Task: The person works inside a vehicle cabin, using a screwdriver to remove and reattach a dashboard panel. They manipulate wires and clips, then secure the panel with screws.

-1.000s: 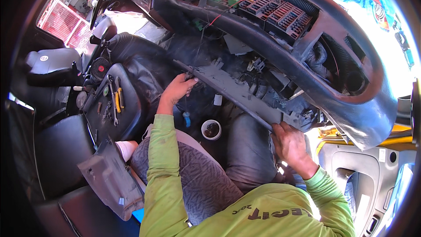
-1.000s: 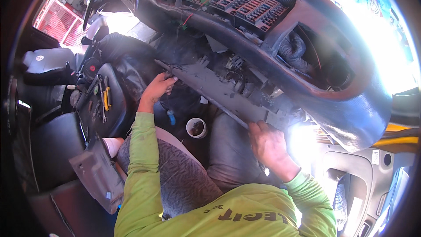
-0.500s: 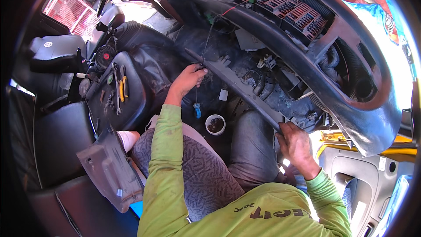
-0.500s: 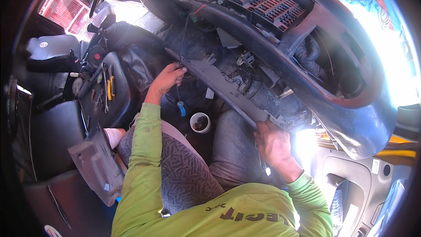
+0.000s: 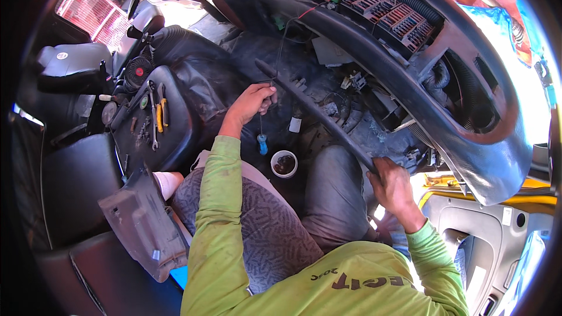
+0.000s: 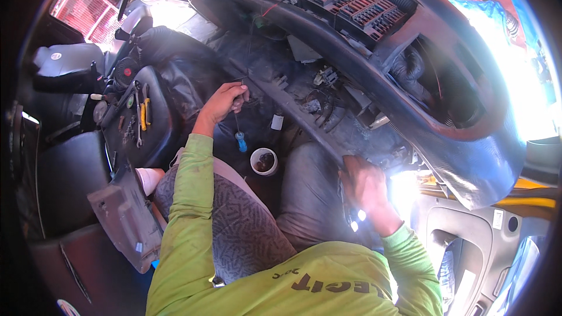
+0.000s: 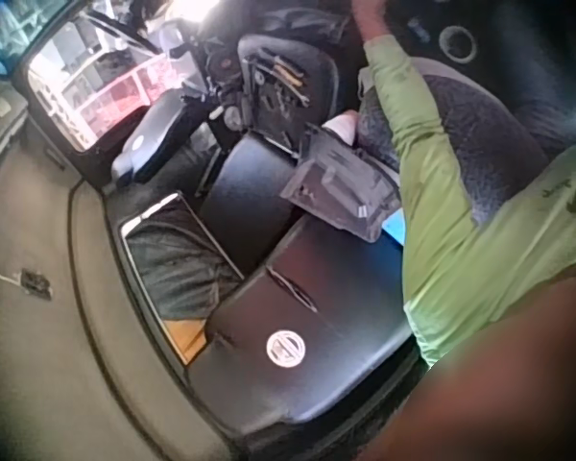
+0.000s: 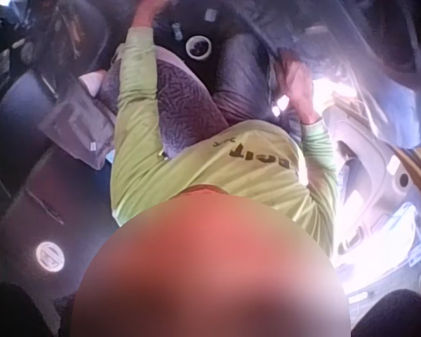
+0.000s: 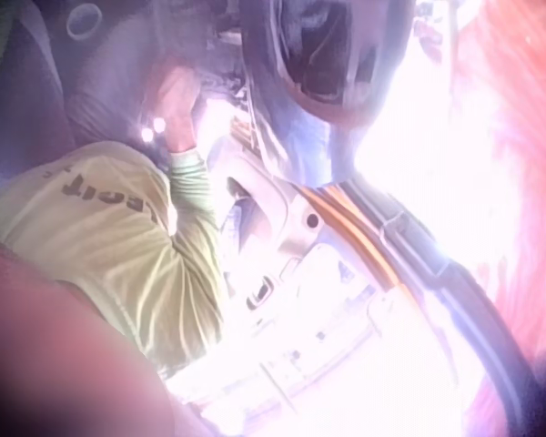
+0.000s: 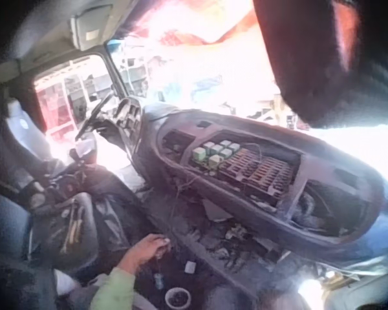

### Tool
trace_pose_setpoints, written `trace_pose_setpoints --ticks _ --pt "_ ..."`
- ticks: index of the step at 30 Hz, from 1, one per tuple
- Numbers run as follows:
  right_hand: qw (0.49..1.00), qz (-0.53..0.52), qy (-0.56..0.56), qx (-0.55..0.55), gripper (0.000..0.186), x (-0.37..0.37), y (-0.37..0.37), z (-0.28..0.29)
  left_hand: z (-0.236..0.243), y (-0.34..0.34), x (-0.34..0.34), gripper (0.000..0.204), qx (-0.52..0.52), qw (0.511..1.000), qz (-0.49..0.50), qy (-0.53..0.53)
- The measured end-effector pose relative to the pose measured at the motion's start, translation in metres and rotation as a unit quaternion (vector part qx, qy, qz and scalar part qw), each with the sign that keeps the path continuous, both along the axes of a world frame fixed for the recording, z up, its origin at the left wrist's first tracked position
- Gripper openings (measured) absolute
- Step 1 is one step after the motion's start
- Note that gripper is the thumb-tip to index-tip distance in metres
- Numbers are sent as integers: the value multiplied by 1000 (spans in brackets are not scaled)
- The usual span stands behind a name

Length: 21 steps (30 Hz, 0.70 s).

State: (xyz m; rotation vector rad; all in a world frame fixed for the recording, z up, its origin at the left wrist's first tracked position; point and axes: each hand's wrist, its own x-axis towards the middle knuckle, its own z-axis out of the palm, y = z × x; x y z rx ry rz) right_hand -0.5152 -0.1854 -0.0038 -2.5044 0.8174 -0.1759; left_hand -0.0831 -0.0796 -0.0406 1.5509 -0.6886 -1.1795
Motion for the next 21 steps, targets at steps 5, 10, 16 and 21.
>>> trace_pose_setpoints --ticks 5,10,16,21 --pt "995 -8 -2 99 30 3 -18 -26 3 0 -8 41 -4 997 -79 12" --pt "995 14 74 62 39 8 -13 -23 25 -1 -24 43 -41 990 -115 65" --pt "982 68 -149 98 50 59 1 12 70 -5 -65 52 -121 964 -156 177" --pt "935 137 -263 196 49 135 46 -5 95 0 -88 58 -219 917 -144 299"
